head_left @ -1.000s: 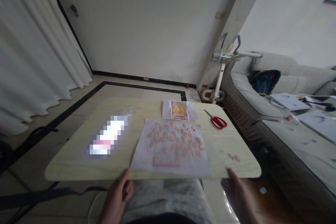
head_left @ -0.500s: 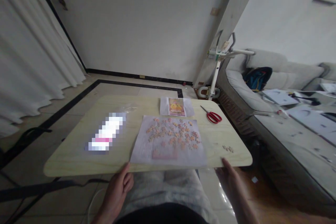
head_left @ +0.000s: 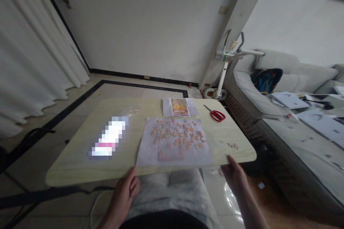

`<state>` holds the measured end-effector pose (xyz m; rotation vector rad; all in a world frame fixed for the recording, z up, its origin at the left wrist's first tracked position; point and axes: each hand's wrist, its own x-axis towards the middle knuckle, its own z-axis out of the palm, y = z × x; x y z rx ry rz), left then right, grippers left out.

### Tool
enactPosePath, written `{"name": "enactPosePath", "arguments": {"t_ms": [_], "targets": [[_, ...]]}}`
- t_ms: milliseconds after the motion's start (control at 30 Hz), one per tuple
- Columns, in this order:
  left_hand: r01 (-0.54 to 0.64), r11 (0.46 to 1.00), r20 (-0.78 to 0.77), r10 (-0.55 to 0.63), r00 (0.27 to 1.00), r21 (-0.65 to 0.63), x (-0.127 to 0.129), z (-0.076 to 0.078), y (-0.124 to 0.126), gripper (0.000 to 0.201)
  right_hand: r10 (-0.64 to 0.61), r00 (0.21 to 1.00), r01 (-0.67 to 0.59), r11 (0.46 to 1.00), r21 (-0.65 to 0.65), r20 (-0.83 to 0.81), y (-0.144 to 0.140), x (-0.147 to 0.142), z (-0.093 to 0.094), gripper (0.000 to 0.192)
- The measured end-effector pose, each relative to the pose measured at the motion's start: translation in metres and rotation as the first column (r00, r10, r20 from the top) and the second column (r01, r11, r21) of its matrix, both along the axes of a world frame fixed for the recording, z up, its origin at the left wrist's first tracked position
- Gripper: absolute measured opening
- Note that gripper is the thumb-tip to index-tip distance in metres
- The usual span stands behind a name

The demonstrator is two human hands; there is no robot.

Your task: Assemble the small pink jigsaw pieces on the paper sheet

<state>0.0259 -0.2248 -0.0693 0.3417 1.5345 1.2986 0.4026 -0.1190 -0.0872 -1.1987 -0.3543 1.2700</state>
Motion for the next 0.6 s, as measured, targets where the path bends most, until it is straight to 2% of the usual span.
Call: {"name": "enactPosePath", "arguments": {"t_ms": [167, 467, 600], "targets": [[0.018, 1.000, 0.003, -0.018, 1.000, 0.018, -0.003, -0.003, 0.001, 0.054, -0.015, 1.000, 0.015, 1.000, 0.000, -0.011, -0.008, 0.000, -0.001, 0.042], [0.062, 0.998, -0.005, -0.062, 0.998, -0.006, -0.009, -0.003, -0.002, 0.053, -0.037, 0.999, 0.037, 0.999, -0.021, -0.011, -0.018, -0.005, 0.010, 0.042], [0.044, 0.999, 0.027, -0.044, 0.999, 0.012, -0.010, -0.007, -0.001, 0.058, -0.055, 0.998, 0.055, 0.996, -0.064, 0.002, -0.019, -0.005, 0.011, 0.046]]}}
